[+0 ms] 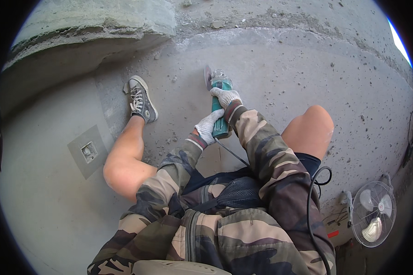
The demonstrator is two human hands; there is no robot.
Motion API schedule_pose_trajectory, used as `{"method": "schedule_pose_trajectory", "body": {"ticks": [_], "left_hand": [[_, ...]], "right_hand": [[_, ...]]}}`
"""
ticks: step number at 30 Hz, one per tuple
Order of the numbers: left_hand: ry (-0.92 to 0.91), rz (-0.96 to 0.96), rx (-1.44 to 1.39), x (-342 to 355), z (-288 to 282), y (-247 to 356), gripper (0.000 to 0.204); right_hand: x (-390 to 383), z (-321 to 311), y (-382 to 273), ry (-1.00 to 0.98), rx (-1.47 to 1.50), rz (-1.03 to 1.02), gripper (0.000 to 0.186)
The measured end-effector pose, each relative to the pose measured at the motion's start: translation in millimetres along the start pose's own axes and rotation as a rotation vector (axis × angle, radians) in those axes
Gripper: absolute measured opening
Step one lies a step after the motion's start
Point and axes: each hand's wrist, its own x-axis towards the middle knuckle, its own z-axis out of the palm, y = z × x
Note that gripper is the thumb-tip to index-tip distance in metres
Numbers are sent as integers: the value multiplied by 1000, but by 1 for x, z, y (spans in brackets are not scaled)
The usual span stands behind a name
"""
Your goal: Using an angle grinder to cut a line into a concrete floor.
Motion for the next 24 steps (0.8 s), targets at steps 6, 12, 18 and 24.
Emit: {"method": "schedule_pose_trajectory", "body": {"ticks": [6, 12, 18, 24], "left_hand": [[-48, 9, 15, 2, 9, 9, 28], [-38, 11, -13, 2, 16, 9, 28], [-36, 7, 8, 3, 15, 12, 28], [-48, 4, 19, 9, 16, 14, 30]], "right_hand": [[4, -4, -11, 6, -11, 22, 50], [1, -7, -16, -4, 9, -15, 51], [0, -7, -20, 19, -11, -18, 52], [3, -11, -22, 25, -17, -35, 53]]}}
